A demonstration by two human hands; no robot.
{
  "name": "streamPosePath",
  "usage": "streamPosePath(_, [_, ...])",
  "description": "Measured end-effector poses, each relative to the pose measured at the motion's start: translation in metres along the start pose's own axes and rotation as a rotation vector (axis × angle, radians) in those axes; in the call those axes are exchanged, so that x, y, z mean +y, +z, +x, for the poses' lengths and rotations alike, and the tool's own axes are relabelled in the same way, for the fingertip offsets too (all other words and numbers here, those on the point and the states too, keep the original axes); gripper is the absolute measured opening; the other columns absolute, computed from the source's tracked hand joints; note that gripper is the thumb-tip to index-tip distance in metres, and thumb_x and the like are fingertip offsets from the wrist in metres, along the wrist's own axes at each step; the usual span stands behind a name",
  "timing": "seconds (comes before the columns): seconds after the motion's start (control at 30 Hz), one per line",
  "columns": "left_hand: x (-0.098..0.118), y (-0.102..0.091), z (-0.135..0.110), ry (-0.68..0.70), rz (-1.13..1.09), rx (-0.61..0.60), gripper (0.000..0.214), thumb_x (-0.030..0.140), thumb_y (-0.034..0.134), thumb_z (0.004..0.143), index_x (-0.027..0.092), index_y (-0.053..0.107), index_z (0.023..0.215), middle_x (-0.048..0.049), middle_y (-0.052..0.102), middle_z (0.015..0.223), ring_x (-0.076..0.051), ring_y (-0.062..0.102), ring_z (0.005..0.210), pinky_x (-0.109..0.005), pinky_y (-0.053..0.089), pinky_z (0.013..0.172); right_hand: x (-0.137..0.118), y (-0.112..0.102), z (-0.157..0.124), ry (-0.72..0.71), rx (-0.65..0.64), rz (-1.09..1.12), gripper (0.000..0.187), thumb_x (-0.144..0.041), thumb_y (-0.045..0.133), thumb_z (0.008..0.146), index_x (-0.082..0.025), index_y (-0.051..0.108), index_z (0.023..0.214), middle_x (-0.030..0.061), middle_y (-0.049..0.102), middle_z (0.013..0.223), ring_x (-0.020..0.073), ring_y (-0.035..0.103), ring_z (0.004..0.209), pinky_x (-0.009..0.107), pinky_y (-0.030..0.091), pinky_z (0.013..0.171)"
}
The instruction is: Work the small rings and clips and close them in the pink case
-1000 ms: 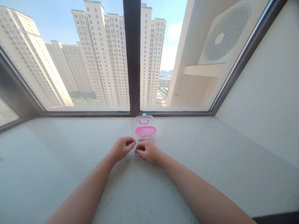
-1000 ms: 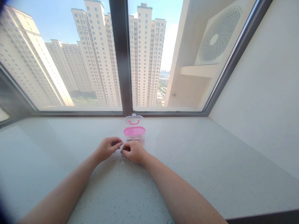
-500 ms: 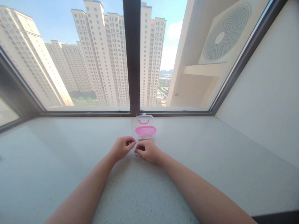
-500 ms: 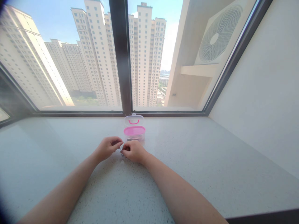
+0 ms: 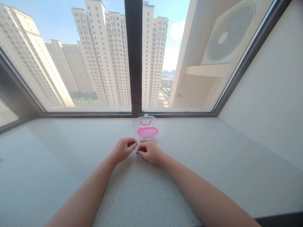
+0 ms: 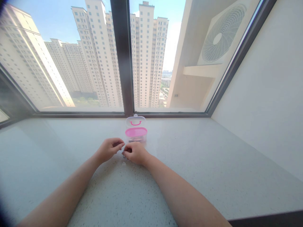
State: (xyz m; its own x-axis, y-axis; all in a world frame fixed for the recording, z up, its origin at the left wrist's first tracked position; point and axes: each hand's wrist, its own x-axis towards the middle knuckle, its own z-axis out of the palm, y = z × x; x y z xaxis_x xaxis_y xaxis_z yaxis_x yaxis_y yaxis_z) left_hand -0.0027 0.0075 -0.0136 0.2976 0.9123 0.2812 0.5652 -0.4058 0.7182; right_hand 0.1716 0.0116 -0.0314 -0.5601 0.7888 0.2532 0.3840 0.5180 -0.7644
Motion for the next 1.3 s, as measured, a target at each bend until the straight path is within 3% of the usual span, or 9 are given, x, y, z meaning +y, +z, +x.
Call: streamPosePath(1.3, [-0.0025, -0.0003, 0.0000, 0.010, 0.003, 0.002, 0.022, 0.029, 0.050, 0.078, 0.014, 0.066, 0.074, -0.0006, 0.064, 0.063, -0.012, 0.053, 0.058, -0.021, 0.039, 0.055, 0.0036, 0.0013, 0.0007, -0.010, 0.016, 0.016, 0.015, -0.017, 0.057, 0.075, -0.015, 0.056, 0.060, -0.0024, 0.056, 0.051, 0.0071, 0.046, 0.046, 0.020, 0.032, 0.049])
